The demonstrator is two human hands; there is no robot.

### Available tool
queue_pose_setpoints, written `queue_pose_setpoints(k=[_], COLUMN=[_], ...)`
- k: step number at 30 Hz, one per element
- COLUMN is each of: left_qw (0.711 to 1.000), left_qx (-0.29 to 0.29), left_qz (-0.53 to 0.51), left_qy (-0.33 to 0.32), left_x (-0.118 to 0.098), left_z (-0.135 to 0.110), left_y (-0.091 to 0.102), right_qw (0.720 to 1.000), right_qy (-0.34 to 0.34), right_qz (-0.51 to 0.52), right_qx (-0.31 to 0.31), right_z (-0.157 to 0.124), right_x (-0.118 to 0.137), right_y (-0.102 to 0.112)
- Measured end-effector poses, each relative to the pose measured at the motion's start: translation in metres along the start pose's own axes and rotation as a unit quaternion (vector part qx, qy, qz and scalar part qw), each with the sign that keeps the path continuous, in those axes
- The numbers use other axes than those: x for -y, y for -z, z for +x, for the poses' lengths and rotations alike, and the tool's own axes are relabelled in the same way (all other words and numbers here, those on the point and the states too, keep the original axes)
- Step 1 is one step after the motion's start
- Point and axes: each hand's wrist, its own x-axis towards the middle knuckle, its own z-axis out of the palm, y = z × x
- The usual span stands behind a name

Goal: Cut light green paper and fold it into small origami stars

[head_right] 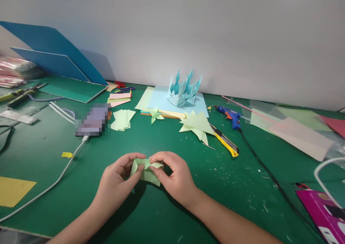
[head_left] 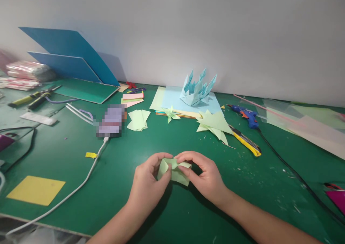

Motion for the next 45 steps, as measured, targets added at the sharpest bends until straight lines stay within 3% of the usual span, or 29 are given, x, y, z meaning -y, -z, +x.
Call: queue_pose_setpoints(k=[6,16,30,39,45], left_qw=[1.0,1.0,0.999,0.99,0.996], left_qx=[0.003,0.012,0.013,0.001,0.001], left_qz=[0.009,0.009,0.004,0.061,0.041], left_qy=[-0.029,-0.025,-0.034,-0.13,-0.078], left_x=[-0.0048,-0.0053,-0.0021,-0.0012,0.003], left_z=[-0.002,-0.0031,-0.0045,-0.0025,-0.0039], left_y=[-0.0028,-0.0048,-0.0036,-0.0021,-0.0043], right_qw=[0.998,0.997,0.998,0.998,0.999], right_qy=[-0.039,-0.042,0.004,0.016,0.001], right_qz=[0.048,0.051,0.043,0.024,0.013], right_qx=[-0.014,-0.031,-0.045,-0.05,-0.04], right_z=[0.0006,0.0,-0.0014,-0.0014,-0.0028], right_x=[0.0034,0.0038,0.0046,0.0056,0.0044], right_y=[-0.001,-0.0017,-0.002,-0.0018,-0.0012])
